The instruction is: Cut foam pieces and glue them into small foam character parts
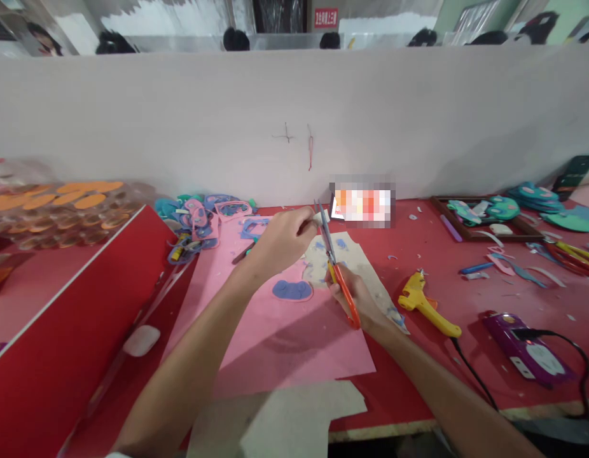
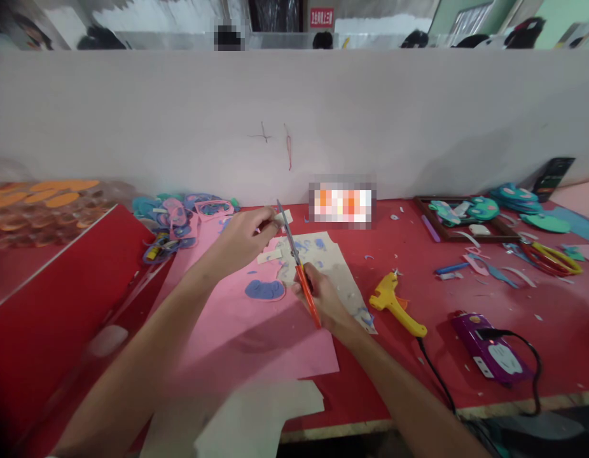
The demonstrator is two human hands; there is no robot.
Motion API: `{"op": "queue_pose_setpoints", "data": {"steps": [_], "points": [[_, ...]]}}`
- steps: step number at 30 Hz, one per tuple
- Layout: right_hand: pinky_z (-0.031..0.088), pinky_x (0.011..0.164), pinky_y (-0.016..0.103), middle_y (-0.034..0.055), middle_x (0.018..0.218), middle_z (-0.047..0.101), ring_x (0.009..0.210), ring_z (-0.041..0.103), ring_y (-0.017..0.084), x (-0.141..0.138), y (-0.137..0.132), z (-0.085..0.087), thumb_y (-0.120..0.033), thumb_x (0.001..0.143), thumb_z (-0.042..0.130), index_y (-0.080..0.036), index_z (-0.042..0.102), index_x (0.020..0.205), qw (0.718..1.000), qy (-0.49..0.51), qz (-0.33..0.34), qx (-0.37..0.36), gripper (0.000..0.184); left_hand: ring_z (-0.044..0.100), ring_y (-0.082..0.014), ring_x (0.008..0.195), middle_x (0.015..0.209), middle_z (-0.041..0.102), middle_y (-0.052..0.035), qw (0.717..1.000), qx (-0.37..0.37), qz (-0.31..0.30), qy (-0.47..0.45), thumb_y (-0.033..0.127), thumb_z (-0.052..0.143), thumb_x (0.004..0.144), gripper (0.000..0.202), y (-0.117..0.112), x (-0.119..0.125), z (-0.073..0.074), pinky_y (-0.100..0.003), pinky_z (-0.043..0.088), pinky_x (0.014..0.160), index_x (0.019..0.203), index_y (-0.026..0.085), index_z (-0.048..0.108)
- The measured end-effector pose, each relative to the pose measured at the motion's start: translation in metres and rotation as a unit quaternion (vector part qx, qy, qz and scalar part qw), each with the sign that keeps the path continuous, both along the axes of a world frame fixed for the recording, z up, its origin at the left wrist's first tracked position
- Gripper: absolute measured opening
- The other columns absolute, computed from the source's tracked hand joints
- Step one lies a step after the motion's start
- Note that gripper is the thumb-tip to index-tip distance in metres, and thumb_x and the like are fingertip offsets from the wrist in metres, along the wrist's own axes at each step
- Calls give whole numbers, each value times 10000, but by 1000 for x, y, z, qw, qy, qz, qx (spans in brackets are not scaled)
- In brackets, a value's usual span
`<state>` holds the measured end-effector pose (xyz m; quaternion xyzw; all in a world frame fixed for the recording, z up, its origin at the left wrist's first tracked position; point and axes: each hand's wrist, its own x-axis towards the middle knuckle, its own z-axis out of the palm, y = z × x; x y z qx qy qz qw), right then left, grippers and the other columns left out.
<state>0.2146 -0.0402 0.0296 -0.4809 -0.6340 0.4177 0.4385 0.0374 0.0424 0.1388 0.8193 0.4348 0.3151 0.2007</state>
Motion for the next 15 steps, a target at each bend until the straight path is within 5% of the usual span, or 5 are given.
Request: {"op": "queue_pose_setpoints", "data": {"steps": [15], "points": [[267, 440, 242, -65, 587, 384, 505, 317, 106, 3, 0, -6, -554, 853, 676, -244, 433, 743, 998, -17, -57, -33, 408, 427, -132, 527, 568, 469, 18, 998, -47, 5, -30, 181, 443, 921, 280, -2, 1, 7, -317, 229, 535, 649, 213, 385]]}}
